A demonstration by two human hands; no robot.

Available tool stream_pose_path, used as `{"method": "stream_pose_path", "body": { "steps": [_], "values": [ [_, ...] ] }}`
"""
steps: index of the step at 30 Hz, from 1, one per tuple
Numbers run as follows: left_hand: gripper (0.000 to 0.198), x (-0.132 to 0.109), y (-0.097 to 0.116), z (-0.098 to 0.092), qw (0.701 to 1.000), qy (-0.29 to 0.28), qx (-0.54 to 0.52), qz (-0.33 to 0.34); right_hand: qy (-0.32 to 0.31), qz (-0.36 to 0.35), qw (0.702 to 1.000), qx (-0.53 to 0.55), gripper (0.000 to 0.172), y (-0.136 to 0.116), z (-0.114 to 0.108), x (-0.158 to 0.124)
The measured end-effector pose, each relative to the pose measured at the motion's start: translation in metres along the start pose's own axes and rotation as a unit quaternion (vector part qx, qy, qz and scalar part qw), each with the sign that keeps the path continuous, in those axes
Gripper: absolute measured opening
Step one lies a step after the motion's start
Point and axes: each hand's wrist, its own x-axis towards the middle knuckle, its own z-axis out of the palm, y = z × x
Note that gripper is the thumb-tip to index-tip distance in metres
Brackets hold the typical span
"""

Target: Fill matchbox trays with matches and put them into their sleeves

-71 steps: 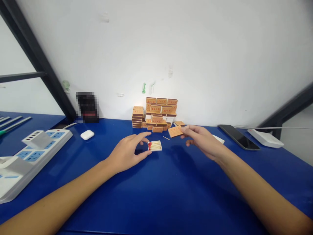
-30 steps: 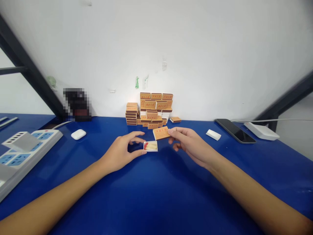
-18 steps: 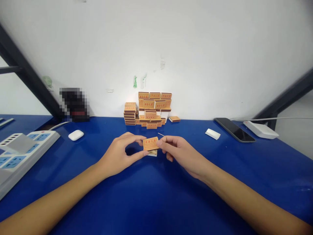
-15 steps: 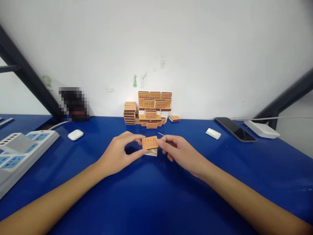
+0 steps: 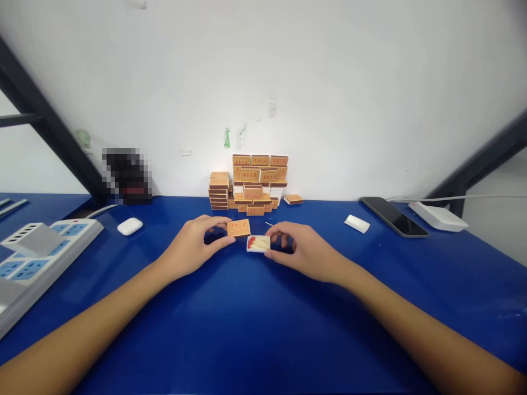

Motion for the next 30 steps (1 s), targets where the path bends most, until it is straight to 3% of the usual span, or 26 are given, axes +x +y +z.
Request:
{"method": "stream_pose_path", "body": {
  "steps": [7,21,30],
  "values": [
    [0.046,0.0,-0.002,0.0,0.998,-0.039,-0.038,-0.013,-0.031,0.01,0.994,0.101,0.031,0.006,-0.023,0.003],
    [0.041,0.001,0.004,-0.002,0.995,-0.076,-0.067,-0.004,-0.048,0.027,0.994,0.097,0.032,0.0,-0.025,0.001],
    [0.045,0.001,0.005,-0.002,0.994,-0.081,-0.071,-0.027,-0.01,0.026,0.993,0.119,0.031,-0.001,-0.017,0.002]
  ]
}}
